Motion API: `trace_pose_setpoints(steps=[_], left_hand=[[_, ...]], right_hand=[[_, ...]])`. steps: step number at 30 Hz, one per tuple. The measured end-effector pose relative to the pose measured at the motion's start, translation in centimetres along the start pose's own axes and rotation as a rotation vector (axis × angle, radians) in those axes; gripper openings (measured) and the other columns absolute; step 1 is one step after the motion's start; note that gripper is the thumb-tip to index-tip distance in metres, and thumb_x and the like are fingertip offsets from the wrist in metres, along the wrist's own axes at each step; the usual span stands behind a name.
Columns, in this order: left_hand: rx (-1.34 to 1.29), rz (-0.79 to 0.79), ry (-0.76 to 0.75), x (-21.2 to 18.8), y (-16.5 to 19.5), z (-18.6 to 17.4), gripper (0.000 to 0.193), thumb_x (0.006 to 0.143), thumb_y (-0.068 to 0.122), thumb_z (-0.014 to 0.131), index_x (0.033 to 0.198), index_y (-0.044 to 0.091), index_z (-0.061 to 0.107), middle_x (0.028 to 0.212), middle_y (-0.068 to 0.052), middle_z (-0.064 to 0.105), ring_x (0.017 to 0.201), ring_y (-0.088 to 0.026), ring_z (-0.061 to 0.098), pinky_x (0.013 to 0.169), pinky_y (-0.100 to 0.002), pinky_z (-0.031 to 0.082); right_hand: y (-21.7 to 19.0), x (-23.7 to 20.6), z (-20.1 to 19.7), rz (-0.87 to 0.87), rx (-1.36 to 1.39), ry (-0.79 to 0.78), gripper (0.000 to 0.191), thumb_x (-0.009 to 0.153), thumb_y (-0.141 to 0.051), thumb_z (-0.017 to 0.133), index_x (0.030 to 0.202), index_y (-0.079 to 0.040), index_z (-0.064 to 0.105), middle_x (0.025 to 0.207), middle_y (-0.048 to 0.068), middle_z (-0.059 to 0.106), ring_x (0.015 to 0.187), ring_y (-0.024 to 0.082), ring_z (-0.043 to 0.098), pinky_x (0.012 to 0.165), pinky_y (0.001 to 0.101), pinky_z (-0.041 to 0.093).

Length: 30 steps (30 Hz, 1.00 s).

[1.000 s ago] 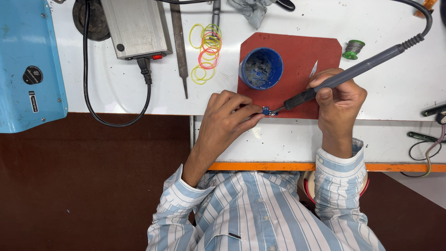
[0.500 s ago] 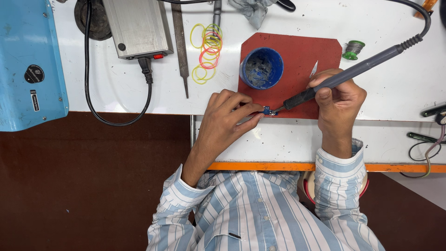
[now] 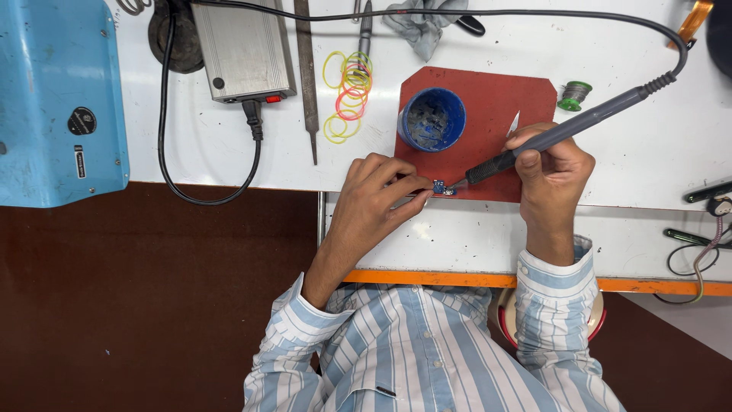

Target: The person applies flux to a small circuit board and then uses a soldering iron to solder components. They repeatedly heat and adjust the board while working on the same small area.

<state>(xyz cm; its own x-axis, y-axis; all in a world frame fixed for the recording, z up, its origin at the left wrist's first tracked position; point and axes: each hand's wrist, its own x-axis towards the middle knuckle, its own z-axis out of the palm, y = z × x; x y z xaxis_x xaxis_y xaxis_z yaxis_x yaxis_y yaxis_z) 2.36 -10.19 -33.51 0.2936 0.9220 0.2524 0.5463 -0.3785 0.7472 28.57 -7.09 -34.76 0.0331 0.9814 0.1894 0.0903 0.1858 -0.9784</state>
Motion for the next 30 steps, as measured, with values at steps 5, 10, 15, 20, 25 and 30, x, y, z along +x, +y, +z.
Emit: trace_pose_setpoints(steps=[5,10,15,20,25,30], left_hand=[[-0.009,-0.001,0.003,0.08,0.44,-0.58,0.015,0.087,0.025,0.081,0.099,0.016,0.078,0.099,0.003,0.067,0.096,-0.015,0.057,0.082,-0.032,0.042],[-0.007,0.005,0.014,0.01,0.57,-0.77,0.016,0.087,0.024,0.081,0.100,0.016,0.078,0.100,0.003,0.067,0.097,-0.015,0.057,0.084,-0.033,0.042],[-0.006,0.002,0.016,-0.10,0.43,-0.40,0.016,0.086,0.025,0.081,0.099,0.016,0.079,0.100,0.003,0.068,0.097,-0.015,0.057,0.084,-0.032,0.042],[-0.006,0.004,0.024,-0.23,0.34,-0.28,0.016,0.086,0.024,0.081,0.099,0.016,0.079,0.100,0.003,0.068,0.097,-0.015,0.057,0.085,-0.032,0.042],[-0.004,0.009,0.021,-0.22,0.35,-0.53,0.016,0.086,0.024,0.082,0.099,0.015,0.078,0.100,0.004,0.067,0.098,-0.015,0.057,0.085,-0.032,0.042],[0.006,0.023,0.023,-0.07,0.43,-0.58,0.018,0.085,0.025,0.081,0.100,0.016,0.078,0.099,0.004,0.067,0.098,-0.015,0.057,0.085,-0.032,0.043]], right_hand=[[-0.25,0.05,0.12,0.021,0.010,0.000,0.042,0.097,-0.045,0.077,0.101,-0.004,0.073,0.084,0.003,0.067,0.068,0.007,0.054,0.060,0.0199,0.041],[-0.48,0.03,0.23,0.029,0.016,0.005,0.041,0.096,-0.044,0.078,0.101,-0.004,0.073,0.088,0.003,0.067,0.069,0.007,0.054,0.060,0.0200,0.041],[-0.53,0.00,0.26,0.020,0.033,-0.003,0.041,0.097,-0.044,0.078,0.102,-0.004,0.073,0.087,0.003,0.068,0.075,0.009,0.058,0.066,0.0221,0.045],[-0.46,-0.12,0.30,0.013,0.011,0.006,0.043,0.097,-0.046,0.078,0.103,-0.004,0.073,0.087,0.003,0.068,0.076,0.009,0.059,0.068,0.0226,0.046],[-0.48,-0.09,0.32,0.018,0.011,0.006,0.043,0.097,-0.046,0.077,0.103,-0.004,0.073,0.087,0.003,0.069,0.076,0.009,0.058,0.068,0.0223,0.046],[-0.55,-0.08,0.35,0.014,-0.006,0.015,0.043,0.098,-0.046,0.077,0.104,-0.004,0.073,0.087,0.003,0.069,0.076,0.009,0.057,0.068,0.0226,0.045]])
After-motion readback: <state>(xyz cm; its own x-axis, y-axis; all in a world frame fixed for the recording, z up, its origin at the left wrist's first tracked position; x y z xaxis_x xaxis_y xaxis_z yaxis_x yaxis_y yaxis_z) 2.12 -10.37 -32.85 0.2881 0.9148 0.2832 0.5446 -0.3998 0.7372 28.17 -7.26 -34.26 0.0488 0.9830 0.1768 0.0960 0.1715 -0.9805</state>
